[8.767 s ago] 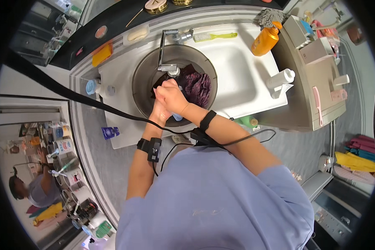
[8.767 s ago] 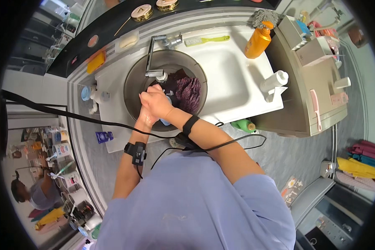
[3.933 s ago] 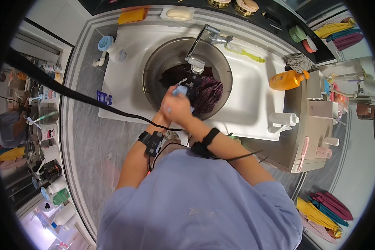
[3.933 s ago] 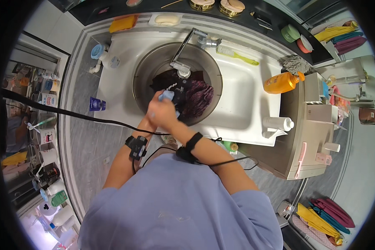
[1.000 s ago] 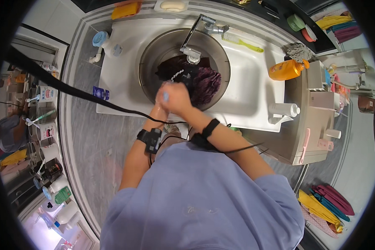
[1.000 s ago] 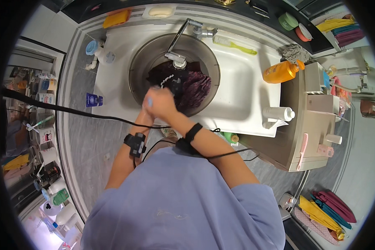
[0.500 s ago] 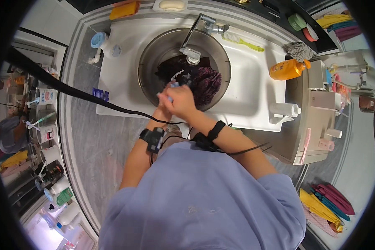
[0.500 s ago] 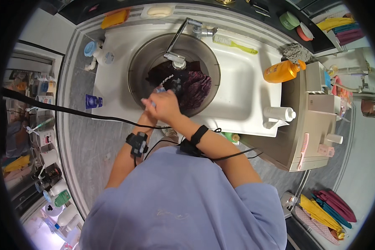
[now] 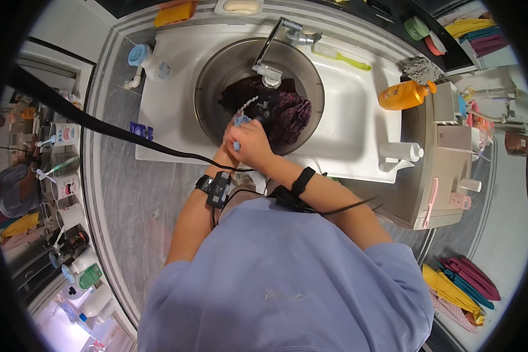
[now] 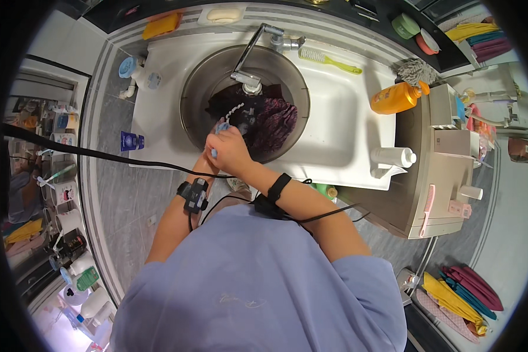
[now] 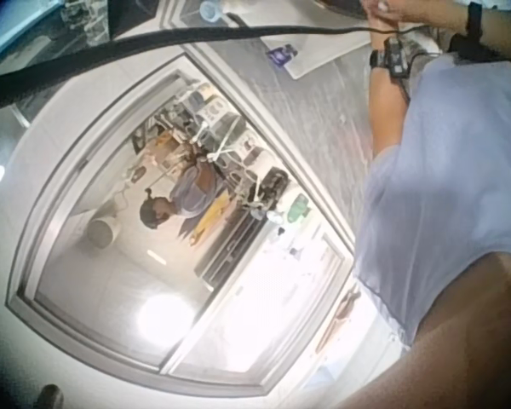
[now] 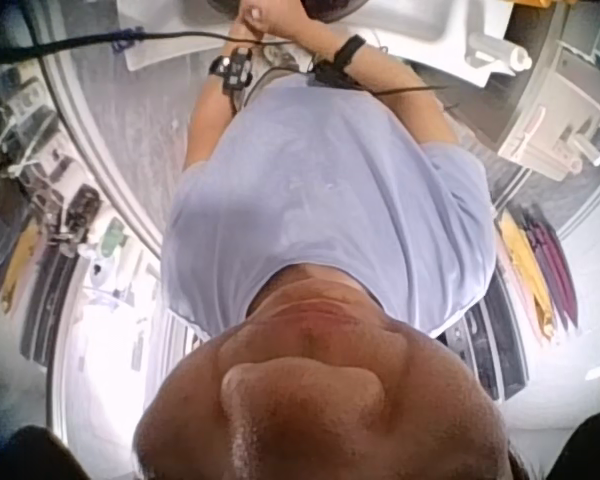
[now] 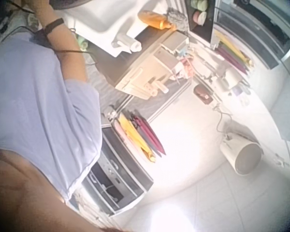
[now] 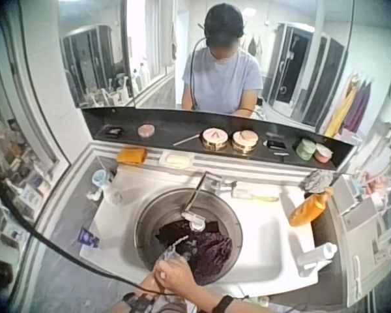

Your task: Wash a small amount of clothing by hand in a sink.

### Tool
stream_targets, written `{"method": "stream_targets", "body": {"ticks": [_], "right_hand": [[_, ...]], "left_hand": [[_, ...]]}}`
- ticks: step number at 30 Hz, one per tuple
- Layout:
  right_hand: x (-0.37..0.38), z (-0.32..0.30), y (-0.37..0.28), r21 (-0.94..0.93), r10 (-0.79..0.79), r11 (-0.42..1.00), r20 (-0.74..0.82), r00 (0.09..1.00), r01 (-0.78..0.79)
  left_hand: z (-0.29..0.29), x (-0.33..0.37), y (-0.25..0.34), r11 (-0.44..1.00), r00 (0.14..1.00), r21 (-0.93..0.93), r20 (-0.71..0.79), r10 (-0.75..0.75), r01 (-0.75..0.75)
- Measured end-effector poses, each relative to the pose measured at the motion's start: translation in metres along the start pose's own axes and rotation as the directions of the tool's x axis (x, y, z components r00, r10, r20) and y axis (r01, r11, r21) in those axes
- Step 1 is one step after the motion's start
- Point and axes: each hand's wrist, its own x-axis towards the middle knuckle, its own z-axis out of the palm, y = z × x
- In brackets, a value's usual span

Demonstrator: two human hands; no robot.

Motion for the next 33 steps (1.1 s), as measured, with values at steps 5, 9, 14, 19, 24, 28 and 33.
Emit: {"method": "stream_targets", "body": {"ticks": [5,9,14,19,24,28,33], "right_hand": [[0.009,-0.011,0.073,-0.208,0.142,0.962,-0.176,0.974,-0.178],[0.007,-0.011,0.082,-0.262,0.223,0.921,-0.255,0.941,-0.289],[-0.005,-0.011,0.024,-0.041,0.027,0.999,-0.034,0.999,-0.028],[-0.006,-0.002,0.014,0.019,-0.098,0.995,0.061,0.993,0.097],[0.016,-0.027,0.076,-0.188,0.106,0.972,-0.190,0.976,-0.142],[0.017,-0.032,0.068,-0.176,0.125,0.970,-0.228,0.966,-0.167],[-0.002,-0.015,0.022,0.051,-0.079,0.995,-0.106,0.991,0.084]], "left_hand": [[0.014,0.045,-0.052,0.137,0.864,-0.871,0.425,-0.270,0.472],[0.023,0.055,-0.047,0.151,0.878,-0.884,0.391,-0.277,0.442],[0.012,0.029,-0.002,0.672,0.821,-0.647,-0.121,-0.558,0.361],[0.014,0.015,0.006,0.866,0.944,-0.418,-0.056,-0.326,0.274],[0.044,0.056,-0.001,0.299,0.797,-0.875,0.147,-0.586,0.381],[0.042,0.056,0.007,0.306,0.773,-0.876,0.112,-0.624,0.374],[0.021,0.032,0.008,0.823,0.894,-0.448,-0.103,-0.435,0.349]]}}
